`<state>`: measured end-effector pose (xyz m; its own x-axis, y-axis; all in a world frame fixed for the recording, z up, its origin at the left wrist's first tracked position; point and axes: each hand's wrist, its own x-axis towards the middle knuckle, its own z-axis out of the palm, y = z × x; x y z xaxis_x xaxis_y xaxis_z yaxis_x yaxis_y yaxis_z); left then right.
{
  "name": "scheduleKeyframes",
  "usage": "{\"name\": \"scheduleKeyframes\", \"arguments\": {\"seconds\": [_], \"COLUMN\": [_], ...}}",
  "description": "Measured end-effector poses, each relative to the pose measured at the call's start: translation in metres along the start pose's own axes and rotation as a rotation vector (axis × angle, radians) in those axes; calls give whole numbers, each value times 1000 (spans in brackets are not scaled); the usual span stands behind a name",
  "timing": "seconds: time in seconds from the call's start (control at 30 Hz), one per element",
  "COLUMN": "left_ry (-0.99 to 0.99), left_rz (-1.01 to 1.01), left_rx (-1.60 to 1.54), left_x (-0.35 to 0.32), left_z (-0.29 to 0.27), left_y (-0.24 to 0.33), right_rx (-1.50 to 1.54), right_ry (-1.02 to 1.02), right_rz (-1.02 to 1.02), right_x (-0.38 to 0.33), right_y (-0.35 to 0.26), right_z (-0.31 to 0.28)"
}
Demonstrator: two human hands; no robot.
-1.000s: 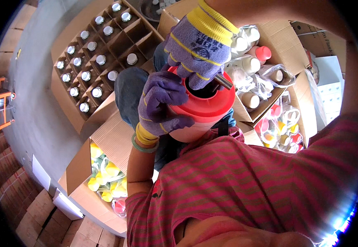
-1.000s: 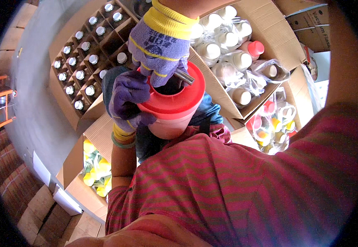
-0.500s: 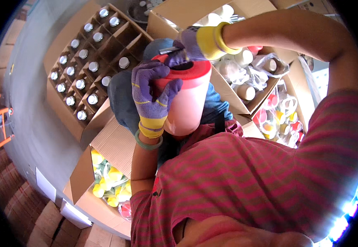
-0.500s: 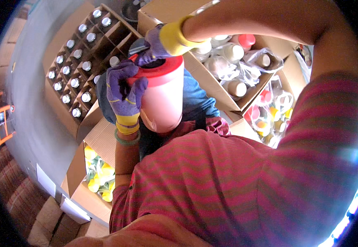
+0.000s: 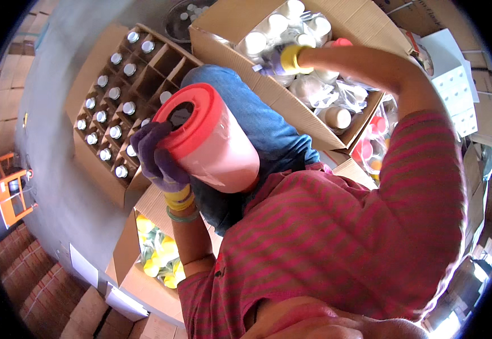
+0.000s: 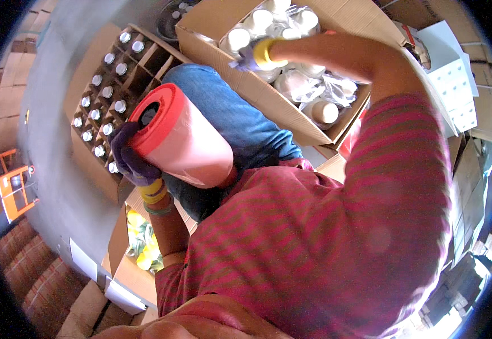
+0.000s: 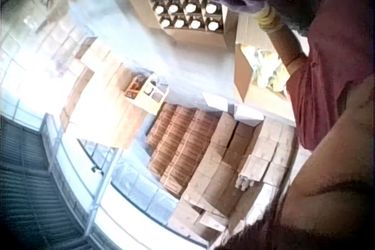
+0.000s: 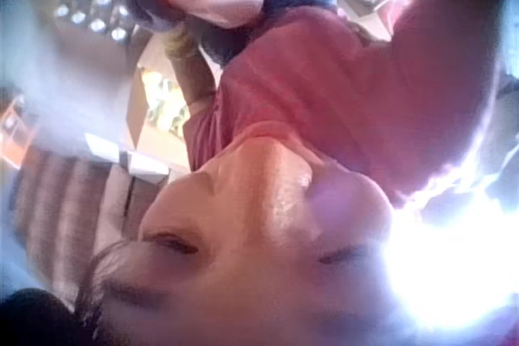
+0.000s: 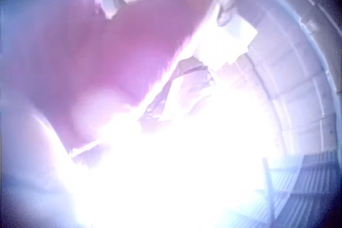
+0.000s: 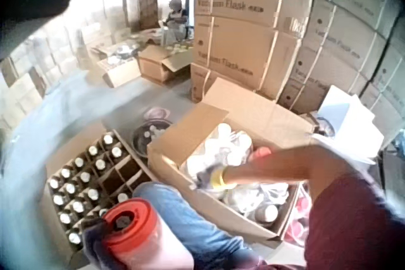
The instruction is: The person assembles vacuum flasks by hand, inserting stainless steel inner liners into plastic outer shells and securing red lids. They handle multiple flasks one at a time, removing protective plastic wraps and placing completed units into a cardboard box.
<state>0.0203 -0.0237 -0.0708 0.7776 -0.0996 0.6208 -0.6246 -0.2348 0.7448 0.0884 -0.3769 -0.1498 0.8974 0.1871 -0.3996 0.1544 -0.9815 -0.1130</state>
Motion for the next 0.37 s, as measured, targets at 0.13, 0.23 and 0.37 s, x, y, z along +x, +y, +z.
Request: {"name": "scheduleKeyframes", "arguments": {"seconds": [0.13, 0.23, 0.37], "left_ry": [-111, -129, -198], "left_rz": [56, -76, 174], "left_rx": [170, 209, 538], "left_x": [10, 10, -14], "left_z": [-16, -23, -50], "left_y": [-20, -42, -84], "right_rx": [-96, -77, 107], "right_ry": [-120, -64, -112], "right_rz": [7, 48, 29], "right_x": [-8, -1, 15], "right_y": [1, 6, 24], "right_z": [62, 90, 117]}}
